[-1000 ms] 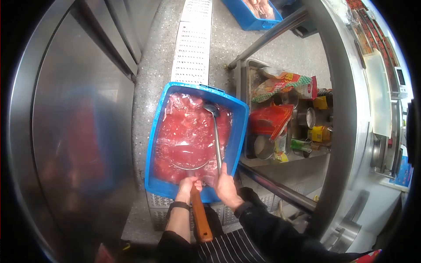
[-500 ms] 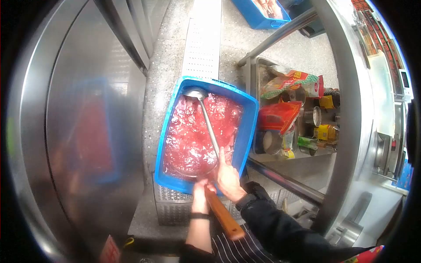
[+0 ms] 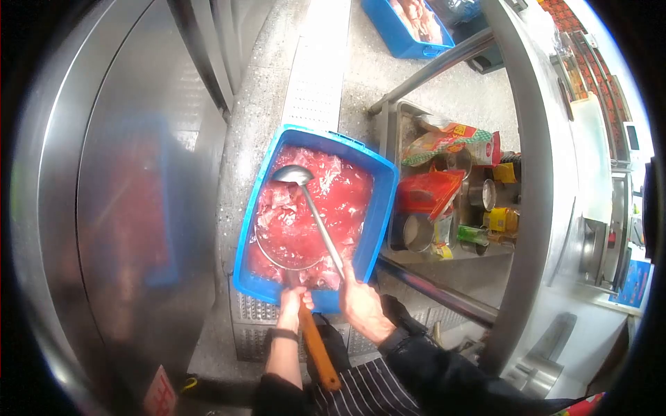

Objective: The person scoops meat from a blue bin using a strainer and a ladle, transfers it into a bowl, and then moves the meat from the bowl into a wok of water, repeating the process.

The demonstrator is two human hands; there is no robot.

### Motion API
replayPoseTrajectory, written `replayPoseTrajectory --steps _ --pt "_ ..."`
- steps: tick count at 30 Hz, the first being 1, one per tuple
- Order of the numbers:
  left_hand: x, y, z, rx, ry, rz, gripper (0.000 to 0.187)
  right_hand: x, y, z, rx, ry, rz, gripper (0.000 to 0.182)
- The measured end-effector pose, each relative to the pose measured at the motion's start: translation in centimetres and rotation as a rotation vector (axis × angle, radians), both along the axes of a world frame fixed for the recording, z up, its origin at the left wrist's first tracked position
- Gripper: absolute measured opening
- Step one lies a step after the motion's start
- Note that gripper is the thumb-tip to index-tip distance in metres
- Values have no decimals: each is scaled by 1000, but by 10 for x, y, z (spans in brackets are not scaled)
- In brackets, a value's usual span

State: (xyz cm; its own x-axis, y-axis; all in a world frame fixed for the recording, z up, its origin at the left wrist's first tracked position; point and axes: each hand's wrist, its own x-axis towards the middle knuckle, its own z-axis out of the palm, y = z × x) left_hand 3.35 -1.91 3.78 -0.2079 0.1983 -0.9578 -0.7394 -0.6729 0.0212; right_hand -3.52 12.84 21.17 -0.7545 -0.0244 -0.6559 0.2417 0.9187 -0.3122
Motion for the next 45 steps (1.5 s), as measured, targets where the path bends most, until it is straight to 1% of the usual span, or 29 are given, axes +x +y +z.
replayPoseTrajectory --steps 1,3,4,6,8,9,10,11,12,13,14,16,18,20,21,22,24,25,26,27,29,33,34,36,38,40,43,44,45 --pt "16 0 -9 113 -86 87 9 3 5 -2 85 -42 -32 71" --pt "16 3 28 115 -190 166 7 -4 8 -5 120 -20 -96 71" --pt "15 4 36 132 -226 203 7 -7 11 -8 121 4 -119 72" --pt "7 7 18 88 -254 178 9 -13 14 -27 143 28 -150 72" --pt "-14 6 -14 200 -191 175 10 -25 15 -39 137 9 -151 74" --pt "-34 6 -12 206 -204 135 10 -34 16 -41 64 -25 -165 77" --pt "-54 4 -12 194 -153 63 10 -41 16 -45 70 -23 -163 77" --pt "-57 0 -37 255 -157 53 11 -46 14 -49 74 -89 -195 82" --pt "-68 -2 -42 318 -165 44 11 -50 10 -48 81 -160 -226 89" --pt "-71 -3 -42 236 -132 -23 12 -51 7 -46 91 -169 -225 82" --pt "-86 -7 -18 152 -100 -90 13 -46 5 -52 96 -176 -223 82" --pt "-81 -16 -25 166 -8 -115 13 -22 8 -68 56 -140 -185 77" --pt "-67 -25 -49 115 98 -225 11 1 13 -84 12 -75 -135 74" --pt "-63 -24 -55 42 133 -330 12 13 8 -77 -13 54 -20 74" --pt "-61 -20 -60 -43 112 -377 13 15 1 -66 -71 -12 -245 76" --pt "-56 -14 -60 -124 94 -428 13 9 -5 -50 -55 -166 -399 73" --pt "-49 -4 -49 -201 155 -437 18 12 2 -34 -90 -118 -445 67" --pt "-43 2 -47 -169 176 -374 17 16 7 -37 -103 -62 -461 64" --pt "-35 4 -48 -142 193 -313 16 18 13 -41 -68 -40 -412 63" --pt "-29 7 -42 -137 189 -320 16 15 18 -47 -9 -28 -385 63" --pt "-19 12 -30 -68 120 -176 14 3 24 -52 117 -13 -295 63" --pt "-12 15 -17 -75 102 -167 9 -15 40 -84 367 -2 -139 60" --pt "-13 13 -17 -90 104 -156 9 -23 43 -85 383 31 -119 53" --pt "-13 8 -26 -1 78 -118 12 -31 61 -98 359 153 115 56" --pt "-16 4 -30 5 86 -136 10 -42 77 -106 306 223 138 47" --pt "-24 -1 -23 -25 81 -183 10 -55 83 -109 233 82 -24 34" --pt "-32 -5 -21 -39 108 -218 11 -59 75 -104 229 34 -17 32" --pt "-35 -5 -21 -52 128 -246 11 -61 63 -102 232 -24 -93 31" --pt "-37 -4 -18 -52 146 -205 11 -61 53 -109 233 -80 -169 30"
